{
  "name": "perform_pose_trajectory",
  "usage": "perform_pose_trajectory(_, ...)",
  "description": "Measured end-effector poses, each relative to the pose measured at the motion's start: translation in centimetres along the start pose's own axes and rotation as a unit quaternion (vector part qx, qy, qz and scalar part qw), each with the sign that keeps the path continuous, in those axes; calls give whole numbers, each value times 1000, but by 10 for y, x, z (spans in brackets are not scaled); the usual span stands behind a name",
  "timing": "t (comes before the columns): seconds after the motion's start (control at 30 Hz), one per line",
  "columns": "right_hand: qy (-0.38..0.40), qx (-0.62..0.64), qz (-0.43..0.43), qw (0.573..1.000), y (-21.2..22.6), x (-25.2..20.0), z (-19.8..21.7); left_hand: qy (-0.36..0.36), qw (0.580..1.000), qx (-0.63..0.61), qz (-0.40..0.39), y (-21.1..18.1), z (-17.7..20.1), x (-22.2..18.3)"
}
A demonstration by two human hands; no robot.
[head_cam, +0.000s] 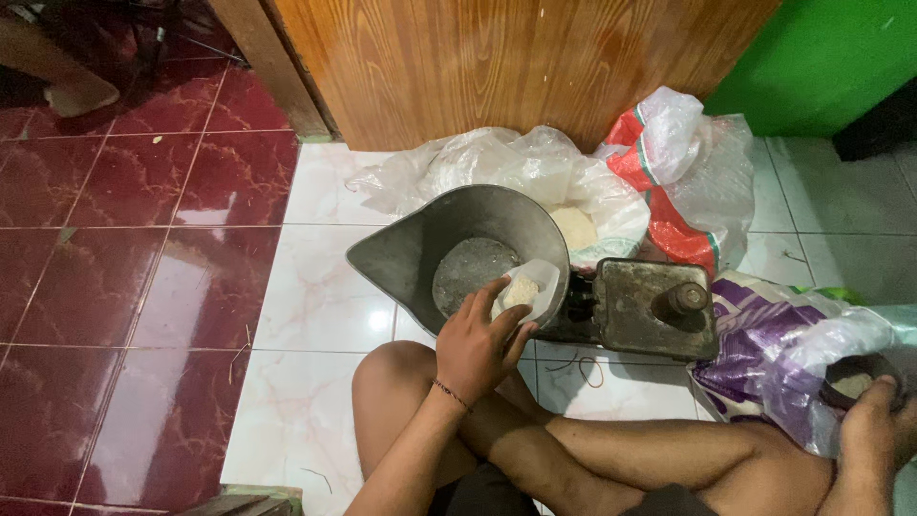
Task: The person scoops grain from a bag into a small cup and then pours it into a large metal scale funnel, repeating the process.
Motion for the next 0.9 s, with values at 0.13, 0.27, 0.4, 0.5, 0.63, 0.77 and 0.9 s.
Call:
perform_pose_trajectory(0.13, 22, -114, 24, 993, -21, 21, -20, 9, 1000, -9, 6, 1, 0, 1)
perform_pose_trajectory(0.27, 65, -167, 59, 982, -15, 49, -45, 15, 1000, -12, 13, 0, 1, 0)
perform_pose_trajectory(0.4, 67, -161, 62, 983, 3, 48, -68, 45, 998, 5, 42, 2, -1, 2)
perform_pose_trajectory(0.5, 66, -158, 60, 983, 0, 37, -72, 52, 998, -1, 40, 1, -1, 3)
perform_pose_trajectory(0.63, 71, -160, 47, 983, -9, 36, -72, 53, 998, 7, 41, 1, -3, 2)
perform_pose_trajectory(0.77, 63, -159, 41, 984, -13, 35, -73, 55, 998, 6, 40, 3, -4, 2)
perform_pose_trajectory(0.9, 66, -160, 24, 985, -15, 35, -71, 50, 998, 2, 44, 1, -3, 2)
Point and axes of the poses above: each hand's wrist, its own x-axis towards the middle knuckle, its own z-axis out of the back of the hand, y = z × x, the point moved 5 cm from there along x, towards the middle knuckle, and after that the axes turned 13 degrees about y, right-handed, at the moved point
